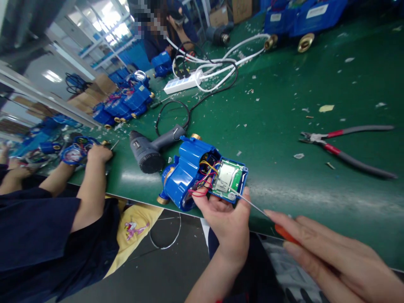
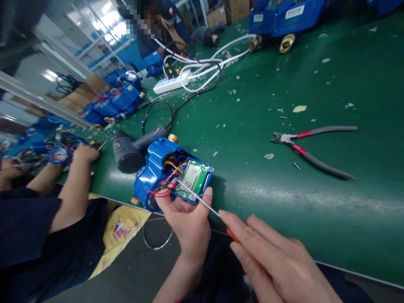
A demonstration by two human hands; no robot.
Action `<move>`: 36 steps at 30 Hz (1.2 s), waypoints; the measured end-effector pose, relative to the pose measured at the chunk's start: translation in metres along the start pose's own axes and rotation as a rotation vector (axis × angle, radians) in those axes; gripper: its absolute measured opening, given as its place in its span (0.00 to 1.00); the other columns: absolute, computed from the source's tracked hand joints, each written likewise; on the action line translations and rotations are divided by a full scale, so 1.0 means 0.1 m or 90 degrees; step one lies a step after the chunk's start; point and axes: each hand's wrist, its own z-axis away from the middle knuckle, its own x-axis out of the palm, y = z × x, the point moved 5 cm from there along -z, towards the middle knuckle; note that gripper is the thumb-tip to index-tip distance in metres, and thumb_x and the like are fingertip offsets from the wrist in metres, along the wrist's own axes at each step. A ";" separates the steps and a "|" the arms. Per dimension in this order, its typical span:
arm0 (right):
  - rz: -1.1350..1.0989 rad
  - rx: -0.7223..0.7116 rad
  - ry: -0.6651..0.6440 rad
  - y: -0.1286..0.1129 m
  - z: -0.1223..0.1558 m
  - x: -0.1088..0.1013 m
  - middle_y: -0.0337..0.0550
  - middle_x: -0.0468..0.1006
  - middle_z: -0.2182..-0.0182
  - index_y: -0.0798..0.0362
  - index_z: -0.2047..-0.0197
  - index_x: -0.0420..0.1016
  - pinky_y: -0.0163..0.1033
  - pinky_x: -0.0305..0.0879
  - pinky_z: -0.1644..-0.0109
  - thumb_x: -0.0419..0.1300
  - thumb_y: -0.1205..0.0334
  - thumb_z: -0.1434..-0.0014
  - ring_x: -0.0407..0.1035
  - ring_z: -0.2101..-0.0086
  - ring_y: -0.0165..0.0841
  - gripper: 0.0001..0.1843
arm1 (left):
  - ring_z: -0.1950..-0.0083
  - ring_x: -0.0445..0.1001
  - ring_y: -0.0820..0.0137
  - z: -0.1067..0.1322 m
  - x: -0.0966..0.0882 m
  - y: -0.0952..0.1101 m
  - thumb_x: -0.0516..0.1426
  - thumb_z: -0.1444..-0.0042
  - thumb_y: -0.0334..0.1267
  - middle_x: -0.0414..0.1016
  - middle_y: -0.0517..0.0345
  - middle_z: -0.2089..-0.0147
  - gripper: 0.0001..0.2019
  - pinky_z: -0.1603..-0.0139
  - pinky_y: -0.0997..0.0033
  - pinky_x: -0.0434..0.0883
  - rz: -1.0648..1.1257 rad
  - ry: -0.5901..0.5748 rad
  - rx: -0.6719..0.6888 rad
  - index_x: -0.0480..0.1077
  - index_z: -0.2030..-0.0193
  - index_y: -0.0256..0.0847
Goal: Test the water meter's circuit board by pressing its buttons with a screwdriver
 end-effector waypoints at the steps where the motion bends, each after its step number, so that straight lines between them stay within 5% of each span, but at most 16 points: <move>1: -0.005 0.010 -0.001 0.01 -0.01 -0.03 0.43 0.75 0.74 0.49 0.53 0.78 0.33 0.68 0.72 0.57 0.50 0.39 0.72 0.72 0.36 0.17 | 0.60 0.83 0.67 0.00 0.00 -0.01 0.65 0.59 0.24 0.76 0.61 0.62 0.28 0.61 0.72 0.79 0.016 0.001 -0.009 0.55 0.57 0.46; 7: -0.072 -0.021 -0.005 -0.10 -0.23 -0.14 0.36 0.75 0.76 0.51 0.66 0.75 0.28 0.62 0.78 0.57 0.55 0.39 0.68 0.79 0.28 0.10 | 0.61 0.83 0.68 0.00 0.01 -0.02 0.65 0.61 0.23 0.76 0.64 0.65 0.29 0.61 0.74 0.78 0.058 0.005 -0.044 0.55 0.58 0.47; 12: -0.058 -0.085 -0.095 -0.31 -0.61 0.17 0.33 0.76 0.74 0.52 0.68 0.75 0.30 0.59 0.75 0.59 0.70 0.45 0.69 0.77 0.27 0.05 | 0.62 0.82 0.69 0.00 0.02 -0.01 0.65 0.64 0.23 0.77 0.65 0.64 0.28 0.61 0.74 0.77 0.086 0.009 -0.037 0.57 0.59 0.47; 15: -0.007 -0.129 -0.132 -0.44 -0.77 0.35 0.33 0.74 0.77 0.52 0.73 0.72 0.33 0.52 0.75 0.61 0.73 0.50 0.65 0.78 0.29 0.06 | 0.67 0.81 0.71 -0.01 -0.01 -0.02 0.64 0.57 0.30 0.76 0.66 0.68 0.19 0.66 0.77 0.75 0.080 0.034 -0.041 0.60 0.62 0.46; 18: 0.037 -0.163 -0.153 -0.50 -0.83 0.41 0.35 0.72 0.78 0.53 0.74 0.69 0.35 0.47 0.74 0.61 0.73 0.50 0.63 0.78 0.31 0.07 | 0.70 0.79 0.73 -0.01 -0.02 -0.03 0.63 0.52 0.35 0.76 0.66 0.70 0.14 0.69 0.77 0.74 0.087 0.052 -0.046 0.60 0.66 0.45; 22: 0.060 -0.206 -0.173 -0.50 -0.84 0.40 0.35 0.72 0.77 0.53 0.72 0.69 0.36 0.45 0.73 0.59 0.75 0.49 0.66 0.77 0.32 0.08 | 0.64 0.81 0.68 0.01 -0.01 -0.04 0.67 0.62 0.28 0.78 0.62 0.66 0.22 0.65 0.75 0.74 0.073 0.039 -0.042 0.60 0.63 0.45; 27: 0.077 -0.265 -0.182 -0.51 -0.82 0.41 0.38 0.72 0.76 0.54 0.72 0.69 0.37 0.43 0.73 0.60 0.74 0.48 0.65 0.76 0.33 0.06 | 0.64 0.80 0.70 0.04 -0.04 -0.10 0.68 0.62 0.30 0.78 0.64 0.66 0.23 0.61 0.75 0.74 0.102 0.063 -0.108 0.62 0.63 0.45; 31: 0.082 -0.265 -0.191 -0.54 -0.84 0.43 0.41 0.73 0.76 0.55 0.71 0.70 0.37 0.41 0.72 0.61 0.74 0.49 0.62 0.77 0.32 0.06 | 0.67 0.78 0.72 0.04 -0.04 -0.15 0.71 0.63 0.43 0.76 0.66 0.69 0.23 0.63 0.76 0.74 0.146 0.077 -0.161 0.64 0.65 0.45; 36: 0.047 -0.182 -0.207 -0.59 -0.89 0.44 0.37 0.66 0.82 0.55 0.77 0.64 0.35 0.37 0.75 0.59 0.72 0.53 0.52 0.82 0.27 0.07 | 0.70 0.78 0.68 -0.04 0.03 -0.19 0.52 0.47 0.65 0.72 0.62 0.75 0.24 0.64 0.67 0.77 0.193 0.035 -0.227 0.62 0.72 0.44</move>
